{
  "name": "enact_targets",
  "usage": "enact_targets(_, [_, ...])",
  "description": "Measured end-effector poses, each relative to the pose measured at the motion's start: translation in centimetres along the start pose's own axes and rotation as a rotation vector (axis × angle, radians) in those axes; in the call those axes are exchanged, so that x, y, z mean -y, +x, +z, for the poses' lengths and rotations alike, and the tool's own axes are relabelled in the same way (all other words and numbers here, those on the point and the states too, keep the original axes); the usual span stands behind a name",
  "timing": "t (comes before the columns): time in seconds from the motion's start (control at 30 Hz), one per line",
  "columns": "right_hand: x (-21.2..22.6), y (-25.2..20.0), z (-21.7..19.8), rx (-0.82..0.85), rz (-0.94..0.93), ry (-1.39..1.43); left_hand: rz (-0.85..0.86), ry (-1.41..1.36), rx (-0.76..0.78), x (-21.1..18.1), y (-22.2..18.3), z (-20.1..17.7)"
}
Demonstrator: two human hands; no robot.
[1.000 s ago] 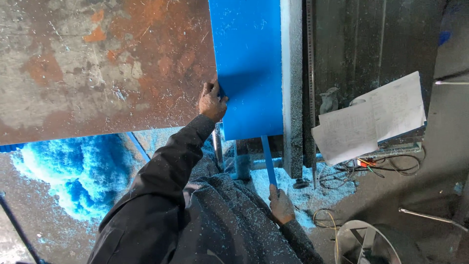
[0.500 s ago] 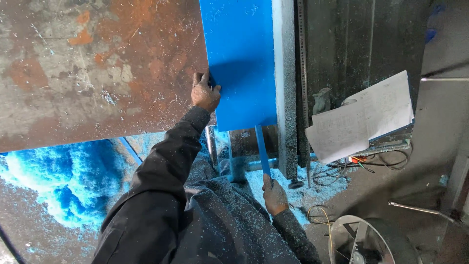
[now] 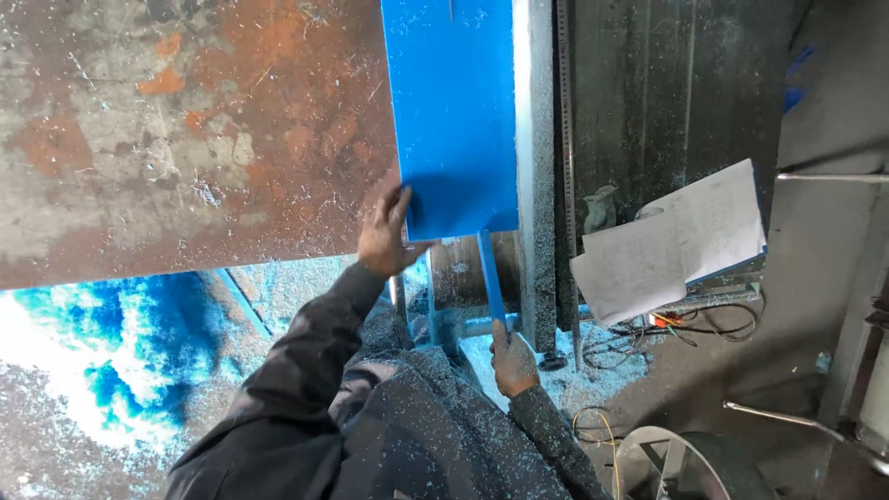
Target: Cutting blue plastic sheets on a table saw.
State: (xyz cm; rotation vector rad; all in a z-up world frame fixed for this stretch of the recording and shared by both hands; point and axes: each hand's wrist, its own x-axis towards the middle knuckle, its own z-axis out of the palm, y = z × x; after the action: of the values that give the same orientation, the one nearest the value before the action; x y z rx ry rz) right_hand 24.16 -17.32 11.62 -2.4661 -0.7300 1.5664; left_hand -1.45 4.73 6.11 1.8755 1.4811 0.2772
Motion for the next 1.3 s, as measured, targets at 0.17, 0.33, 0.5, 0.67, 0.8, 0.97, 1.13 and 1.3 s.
enact_targets(0.17, [1.2, 0.4, -0.5, 0.065, 0.036, 0.018, 0.117, 0.234, 0.008, 2.9, 0.3, 3.1])
enact_targets(0.33, [2.6, 0.2, -1.2, 0.061, 0.006, 0.008, 0.068, 0.271, 0.110, 3.7, 2.1, 3.3])
enact_targets(0.5, [2.1, 0.0, -2.4, 0.090, 0.137, 0.073, 0.192, 0.327, -0.026, 4.3, 2.4, 3.4])
enact_targets(0.67, [1.9, 2.3, -3.3, 0.062, 0.063, 0.036, 0.175, 0.334, -0.018, 5.0, 3.7, 3.7])
enact_targets(0.8, [0.3, 5.3, -2.7, 0.048, -0.013, -0.049, 0.199, 0.328, -0.055, 5.6, 4.6, 3.8])
enact_targets(0.97, [2.7, 5.2, -2.7, 0.041, 0.045, -0.015, 0.186, 0.320, -0.034, 6.4, 6.0, 3.8])
enact_targets(1.13, [5.3, 6.4, -2.9, 0.026, 0.018, -0.067, 0.197, 0.361, -0.009, 6.6, 8.4, 2.6])
enact_targets(1.3, [7.5, 7.1, -3.1, 0.038, 0.016, 0.003, 0.188, 0.432, 0.041, 6.3, 10.6, 1.5])
